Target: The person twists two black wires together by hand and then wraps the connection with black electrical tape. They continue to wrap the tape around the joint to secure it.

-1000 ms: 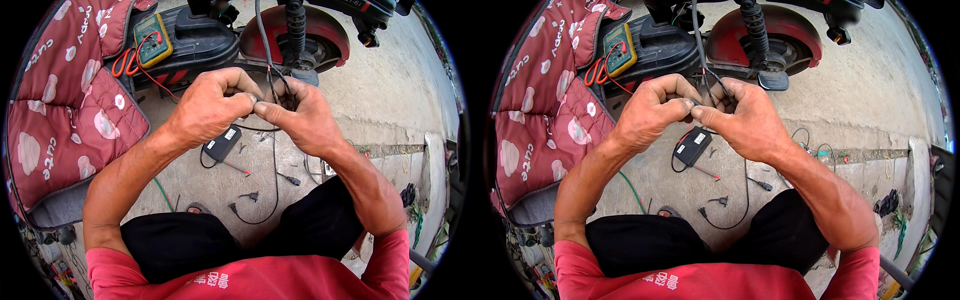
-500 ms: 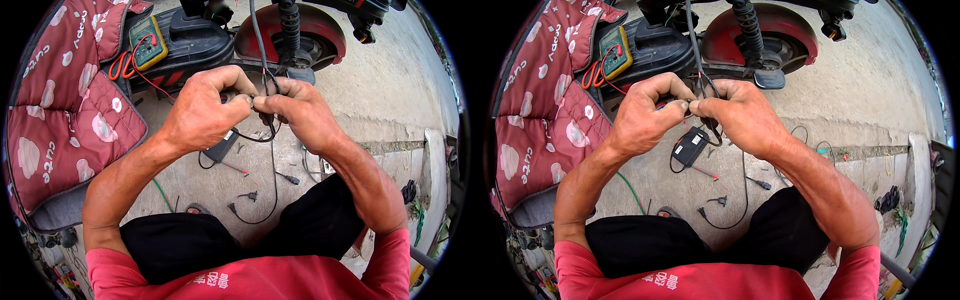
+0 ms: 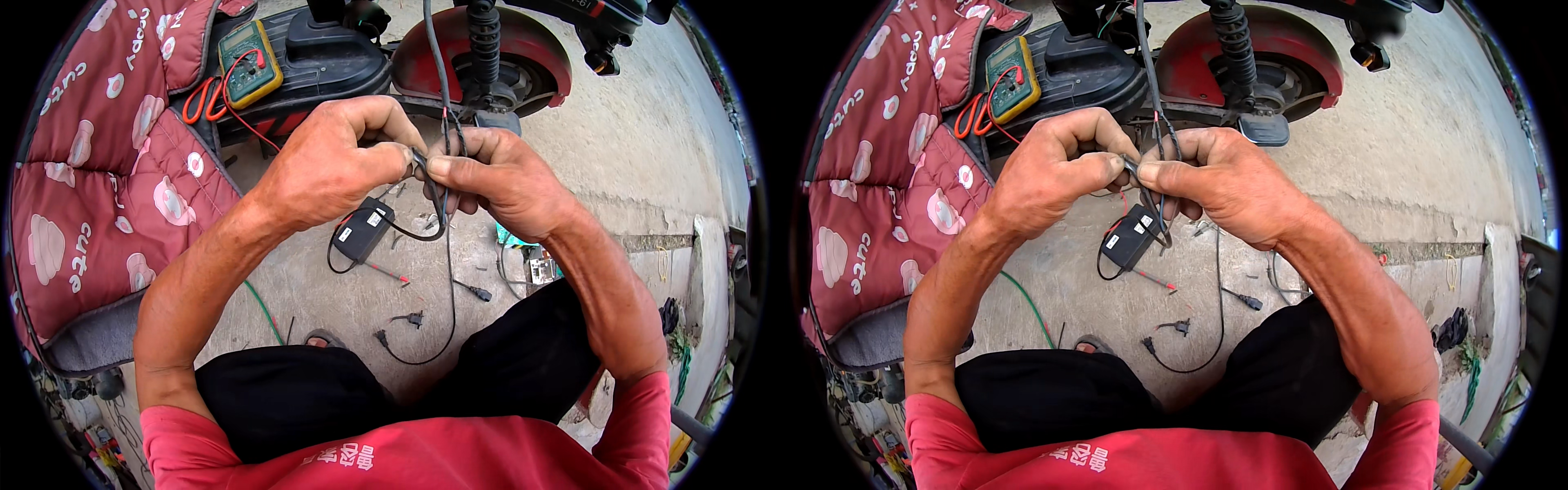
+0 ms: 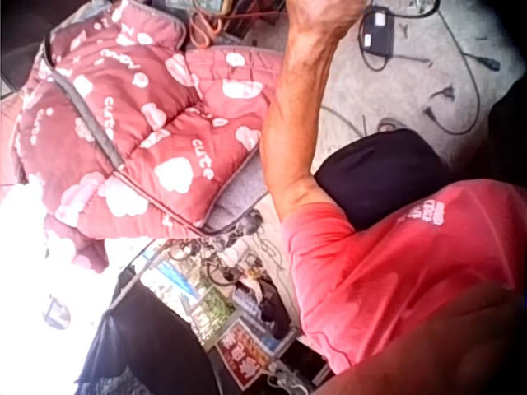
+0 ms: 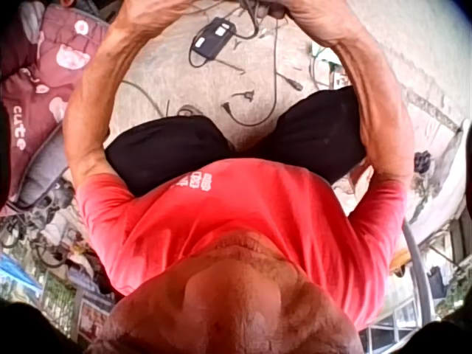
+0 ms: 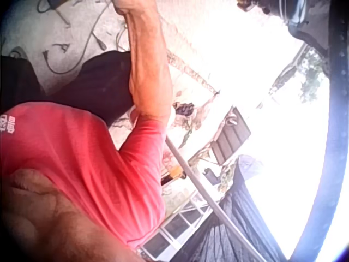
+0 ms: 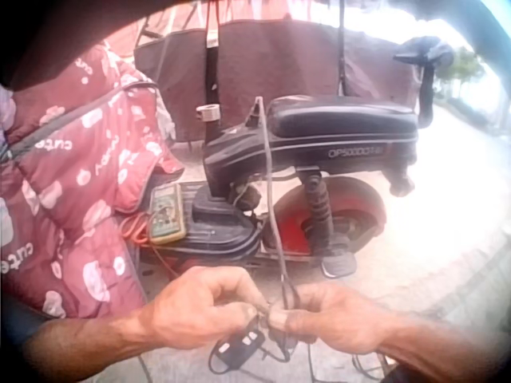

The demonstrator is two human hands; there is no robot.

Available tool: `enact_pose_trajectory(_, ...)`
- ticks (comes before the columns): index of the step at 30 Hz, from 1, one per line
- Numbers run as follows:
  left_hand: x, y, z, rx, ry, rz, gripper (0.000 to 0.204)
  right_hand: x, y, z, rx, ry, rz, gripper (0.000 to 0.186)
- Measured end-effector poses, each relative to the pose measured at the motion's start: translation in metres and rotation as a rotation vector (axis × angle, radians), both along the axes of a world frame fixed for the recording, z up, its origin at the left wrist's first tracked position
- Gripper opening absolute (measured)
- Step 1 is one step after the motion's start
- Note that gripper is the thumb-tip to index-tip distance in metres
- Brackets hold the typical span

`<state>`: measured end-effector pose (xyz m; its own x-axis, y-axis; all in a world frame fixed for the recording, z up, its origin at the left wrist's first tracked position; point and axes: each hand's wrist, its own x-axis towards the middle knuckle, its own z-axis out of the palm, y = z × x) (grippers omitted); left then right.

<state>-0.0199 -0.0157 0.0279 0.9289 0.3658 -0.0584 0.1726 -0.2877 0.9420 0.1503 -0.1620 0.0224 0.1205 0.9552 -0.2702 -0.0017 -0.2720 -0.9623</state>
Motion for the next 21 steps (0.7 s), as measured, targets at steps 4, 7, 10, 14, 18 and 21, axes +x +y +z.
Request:
enact_pose_trajectory(4,0.001,-0.006,-0.006,-0.152,-0.052,0.031,0.026,-0.003,0.0,0.002,-0.021,0.001,-0.067,0.025)
enact_pose_trajectory(7,0.004,-0.013,-0.015,-0.187,-0.07,0.043,0.037,-0.004,-0.002,-0.001,-0.03,0.084,-0.123,0.025)
enact_pose_trajectory(10,0.006,-0.015,-0.018,-0.132,-0.051,0.04,0.032,-0.003,-0.003,-0.005,-0.029,0.135,-0.165,0.024)
enact_pose_trajectory(14,0.008,-0.017,-0.016,-0.313,-0.09,0.056,0.027,-0.005,-0.005,-0.005,0.026,0.08,-0.196,0.025)
enact_pose_trajectory(18,0.008,-0.014,-0.023,-0.494,-0.128,0.029,0.024,-0.01,-0.009,-0.004,0.112,-0.114,-0.207,0.027)
enact_pose_trajectory(21,0.007,-0.01,-0.027,-0.59,-0.145,-0.008,0.022,-0.012,-0.009,-0.004,0.149,-0.197,-0.201,0.028)
